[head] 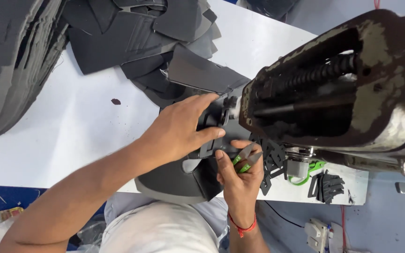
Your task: The person uses a sewing machine to stitch black rubber shoe parts, specifically attaching small rectangular pieces to larger sole components. They repeatedly pick up parts from a stack, align them under the needle, sew, and then place the finished pieces aside.
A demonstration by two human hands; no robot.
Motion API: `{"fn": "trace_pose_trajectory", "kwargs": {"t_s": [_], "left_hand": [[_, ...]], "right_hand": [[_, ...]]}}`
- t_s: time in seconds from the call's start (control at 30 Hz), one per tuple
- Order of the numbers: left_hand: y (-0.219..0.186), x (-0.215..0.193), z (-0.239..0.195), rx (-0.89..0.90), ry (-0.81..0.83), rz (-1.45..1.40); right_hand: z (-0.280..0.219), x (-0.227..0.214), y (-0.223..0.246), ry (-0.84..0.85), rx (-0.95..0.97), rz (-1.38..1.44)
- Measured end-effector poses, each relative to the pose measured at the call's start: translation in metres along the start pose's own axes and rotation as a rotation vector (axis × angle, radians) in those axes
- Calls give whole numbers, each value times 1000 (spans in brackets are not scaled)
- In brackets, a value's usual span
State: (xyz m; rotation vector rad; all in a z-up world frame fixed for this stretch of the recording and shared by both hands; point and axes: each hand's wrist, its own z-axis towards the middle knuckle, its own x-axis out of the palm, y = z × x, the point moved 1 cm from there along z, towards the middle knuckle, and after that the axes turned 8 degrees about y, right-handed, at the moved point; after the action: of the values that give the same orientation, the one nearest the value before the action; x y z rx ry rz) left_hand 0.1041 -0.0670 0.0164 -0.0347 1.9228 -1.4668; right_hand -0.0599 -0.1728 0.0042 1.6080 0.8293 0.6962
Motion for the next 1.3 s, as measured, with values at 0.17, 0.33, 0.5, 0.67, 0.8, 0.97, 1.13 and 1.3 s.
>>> {"fn": "trace_pose_trajectory", "kwargs": {"t_s": [0.17, 0.33, 0.5, 0.67, 0.8, 0.97, 1.13, 1.3], "left_hand": [[0, -10, 9, 81, -2, 1], [-3, -21, 19, 101, 21, 26], [-13, -47, 32, -46, 200, -87], [20, -46, 55, 43, 248, -234], [18, -37, 31, 7, 253, -369], [9, 15, -16, 54, -217, -725], [2, 25, -13, -2, -358, -752], [12, 14, -5, 23, -354, -648]], "right_hand": [[10, 3, 4, -19, -30, -9], [20, 4, 5, -56, -36, -20], [33, 7, 9, -66, -14, 11], [37, 3, 0, -88, -84, -104], [16, -13, 19, -150, -169, -293], [-51, -78, 13, -539, -640, -577], [-93, -87, -4, -101, -471, -238], [-79, -79, -26, 192, -362, -397]]}}
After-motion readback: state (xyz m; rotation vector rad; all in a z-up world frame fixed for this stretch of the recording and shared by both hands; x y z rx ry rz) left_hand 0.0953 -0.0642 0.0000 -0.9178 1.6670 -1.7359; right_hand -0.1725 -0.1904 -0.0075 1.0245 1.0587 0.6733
